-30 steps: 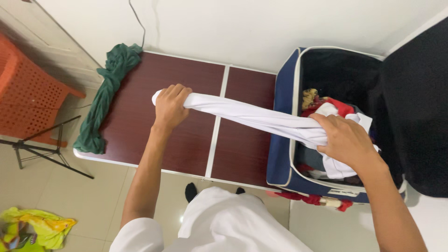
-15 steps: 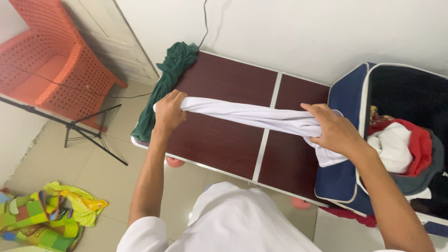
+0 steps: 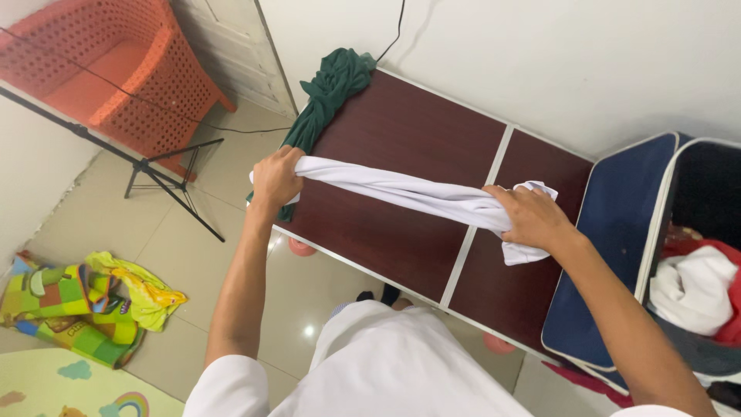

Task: The person opens a blue suitcase placed on a table and removes several folded clothes one by one. They unfold each item, including a green shirt, a white shirt, a gray shirt, a red shirt, a patterned shirt, and a blue shirt, then place them on the table.

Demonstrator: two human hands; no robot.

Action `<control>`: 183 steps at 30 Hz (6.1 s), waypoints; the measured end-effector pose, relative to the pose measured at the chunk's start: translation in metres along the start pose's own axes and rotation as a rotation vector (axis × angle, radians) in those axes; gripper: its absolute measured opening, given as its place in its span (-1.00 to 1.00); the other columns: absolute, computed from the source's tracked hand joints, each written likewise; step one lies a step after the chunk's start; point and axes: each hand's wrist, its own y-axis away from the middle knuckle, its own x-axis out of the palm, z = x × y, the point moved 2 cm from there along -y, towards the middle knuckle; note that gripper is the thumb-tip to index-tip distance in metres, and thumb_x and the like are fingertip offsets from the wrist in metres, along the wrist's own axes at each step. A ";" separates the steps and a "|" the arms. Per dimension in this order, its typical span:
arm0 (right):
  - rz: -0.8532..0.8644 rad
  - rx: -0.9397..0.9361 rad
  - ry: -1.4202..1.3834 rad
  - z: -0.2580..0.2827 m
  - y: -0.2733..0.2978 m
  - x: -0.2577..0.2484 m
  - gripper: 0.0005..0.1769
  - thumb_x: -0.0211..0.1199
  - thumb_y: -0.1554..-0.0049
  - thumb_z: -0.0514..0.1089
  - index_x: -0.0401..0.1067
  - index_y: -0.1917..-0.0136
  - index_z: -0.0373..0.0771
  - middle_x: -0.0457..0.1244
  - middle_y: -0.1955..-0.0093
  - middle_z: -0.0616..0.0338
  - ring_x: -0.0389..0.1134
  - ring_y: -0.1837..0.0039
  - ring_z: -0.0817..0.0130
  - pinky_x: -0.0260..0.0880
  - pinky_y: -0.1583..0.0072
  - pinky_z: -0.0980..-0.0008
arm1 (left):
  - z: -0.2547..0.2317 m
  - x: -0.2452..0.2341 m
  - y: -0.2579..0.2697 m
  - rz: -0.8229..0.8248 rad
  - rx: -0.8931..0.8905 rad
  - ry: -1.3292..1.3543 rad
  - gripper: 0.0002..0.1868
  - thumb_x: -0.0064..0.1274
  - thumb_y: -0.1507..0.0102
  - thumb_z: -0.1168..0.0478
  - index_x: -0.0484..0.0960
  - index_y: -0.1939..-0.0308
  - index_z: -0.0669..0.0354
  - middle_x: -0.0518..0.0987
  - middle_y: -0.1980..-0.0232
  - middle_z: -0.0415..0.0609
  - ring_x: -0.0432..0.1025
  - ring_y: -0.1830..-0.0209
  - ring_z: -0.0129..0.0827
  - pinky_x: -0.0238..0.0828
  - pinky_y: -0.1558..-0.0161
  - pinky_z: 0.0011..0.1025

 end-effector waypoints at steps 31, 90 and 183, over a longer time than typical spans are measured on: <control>-0.597 -0.458 0.658 0.034 -0.432 0.010 -0.73 0.16 -0.12 -0.12 0.47 -0.11 0.04 0.35 -0.11 0.39 0.21 -0.36 0.31 0.00 -0.46 0.09 | 0.055 0.064 0.043 0.023 -0.515 0.026 -0.45 0.34 -0.05 -0.21 0.63 0.21 0.19 0.66 0.32 0.06 0.55 0.33 0.00 0.45 0.32 -0.08; -0.428 -0.309 -0.021 0.092 -0.439 0.086 -0.16 0.38 0.01 -0.19 0.20 -0.50 -0.36 -0.11 -0.59 -0.28 0.02 -0.51 -0.16 0.17 -0.41 -0.02 | 0.100 0.131 0.029 0.173 -0.586 -0.313 -0.07 0.26 -0.11 -0.12 0.24 -0.45 0.19 0.22 -0.46 0.27 0.03 -0.50 0.18 -0.18 -0.41 0.30; -1.058 1.373 -0.822 -0.190 0.312 0.201 -0.51 0.43 -0.14 0.09 0.54 -0.01 -0.45 0.42 0.25 -0.02 0.45 0.19 0.25 0.40 0.07 0.36 | -0.576 0.210 0.060 0.668 0.919 0.782 -0.45 0.31 -0.13 0.07 0.56 -0.13 0.25 0.56 -0.09 0.08 0.46 -0.10 -0.01 0.43 -0.05 -0.14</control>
